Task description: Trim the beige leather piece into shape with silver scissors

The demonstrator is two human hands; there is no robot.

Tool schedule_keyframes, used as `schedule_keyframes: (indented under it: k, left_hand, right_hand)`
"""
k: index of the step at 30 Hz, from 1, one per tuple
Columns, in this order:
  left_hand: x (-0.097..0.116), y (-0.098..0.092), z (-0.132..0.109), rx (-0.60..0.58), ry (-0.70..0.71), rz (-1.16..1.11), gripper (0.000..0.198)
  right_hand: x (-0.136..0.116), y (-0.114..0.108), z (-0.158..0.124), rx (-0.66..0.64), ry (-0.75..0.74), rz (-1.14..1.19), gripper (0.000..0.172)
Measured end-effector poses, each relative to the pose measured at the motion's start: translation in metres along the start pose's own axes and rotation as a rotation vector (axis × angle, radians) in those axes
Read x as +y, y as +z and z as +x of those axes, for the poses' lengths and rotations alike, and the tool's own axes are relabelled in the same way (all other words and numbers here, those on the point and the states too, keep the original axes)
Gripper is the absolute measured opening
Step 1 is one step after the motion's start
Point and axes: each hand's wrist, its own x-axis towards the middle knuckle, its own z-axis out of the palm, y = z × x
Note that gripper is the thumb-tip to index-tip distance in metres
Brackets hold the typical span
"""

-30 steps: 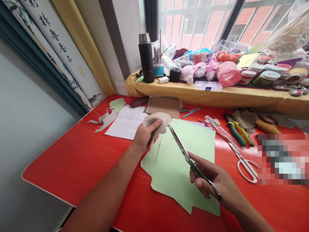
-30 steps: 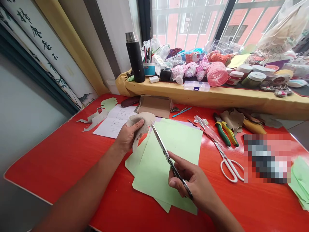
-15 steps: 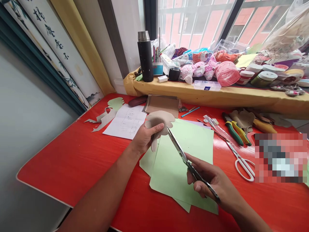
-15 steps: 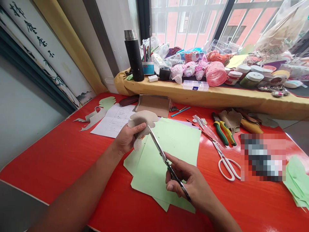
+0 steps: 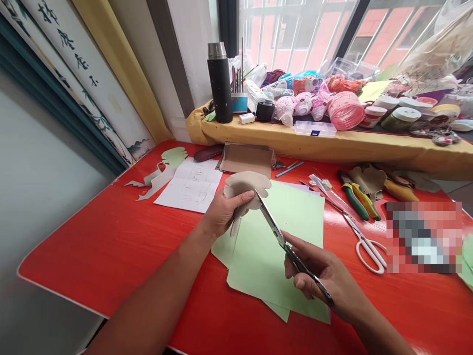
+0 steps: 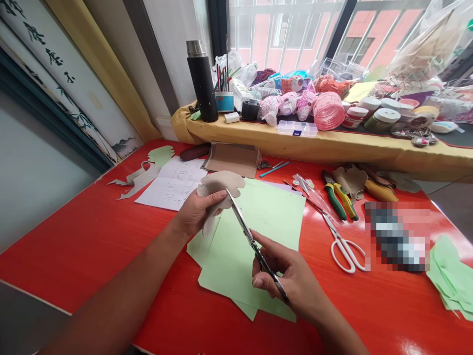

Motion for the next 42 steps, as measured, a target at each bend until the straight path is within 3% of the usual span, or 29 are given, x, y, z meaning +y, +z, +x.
schedule_keyframes:
  k: [42]
  left_hand:
    - [-0.015,0.0,0.003,0.017,0.021,-0.043,0.039]
  right_hand:
    - [-0.003,0.008,0.0,0.029,-0.016,-0.022,0.092]
